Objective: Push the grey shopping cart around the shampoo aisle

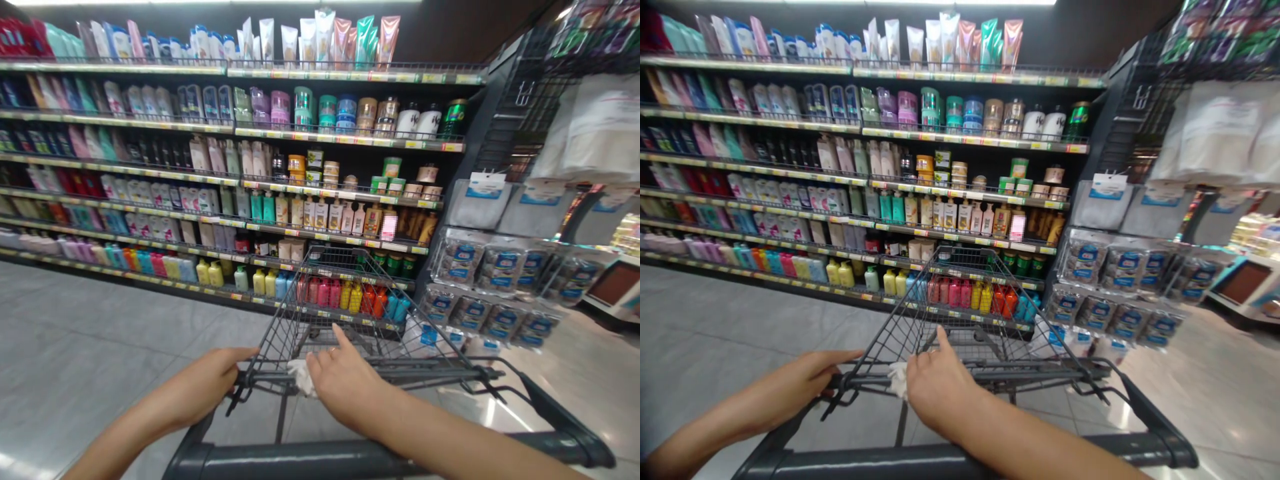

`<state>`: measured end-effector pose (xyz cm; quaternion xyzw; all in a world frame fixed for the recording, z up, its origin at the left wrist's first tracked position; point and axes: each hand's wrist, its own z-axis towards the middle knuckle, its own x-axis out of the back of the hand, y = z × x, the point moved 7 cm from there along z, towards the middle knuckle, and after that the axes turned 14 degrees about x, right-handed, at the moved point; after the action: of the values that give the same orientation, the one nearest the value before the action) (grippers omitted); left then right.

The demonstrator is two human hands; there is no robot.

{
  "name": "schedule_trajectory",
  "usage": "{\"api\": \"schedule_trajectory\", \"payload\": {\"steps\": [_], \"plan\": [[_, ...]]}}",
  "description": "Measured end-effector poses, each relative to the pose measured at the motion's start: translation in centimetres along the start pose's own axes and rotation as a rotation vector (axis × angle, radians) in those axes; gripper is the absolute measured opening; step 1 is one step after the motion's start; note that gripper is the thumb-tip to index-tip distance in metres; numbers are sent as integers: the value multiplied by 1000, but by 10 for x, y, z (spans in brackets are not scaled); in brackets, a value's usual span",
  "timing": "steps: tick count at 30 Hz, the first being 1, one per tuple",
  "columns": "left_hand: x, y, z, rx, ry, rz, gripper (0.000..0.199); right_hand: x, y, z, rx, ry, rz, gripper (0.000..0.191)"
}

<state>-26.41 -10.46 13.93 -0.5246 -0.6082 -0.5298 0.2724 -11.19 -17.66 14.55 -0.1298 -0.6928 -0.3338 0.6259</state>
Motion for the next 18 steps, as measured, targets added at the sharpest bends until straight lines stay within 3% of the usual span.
{"api": "schedule_trajectory", "payload": {"steps": [6,12,18], "plan": [[0,-8,8,-5,3,-25,56,3,17,-37,-71,-32,-1,24],[-1,-9,10,-27,30,-52,53,5,28,-49,-284,-59,287,27],[1,-7,9,-48,45,-61,50,17,42,-72,-494,133,531,26]]}}
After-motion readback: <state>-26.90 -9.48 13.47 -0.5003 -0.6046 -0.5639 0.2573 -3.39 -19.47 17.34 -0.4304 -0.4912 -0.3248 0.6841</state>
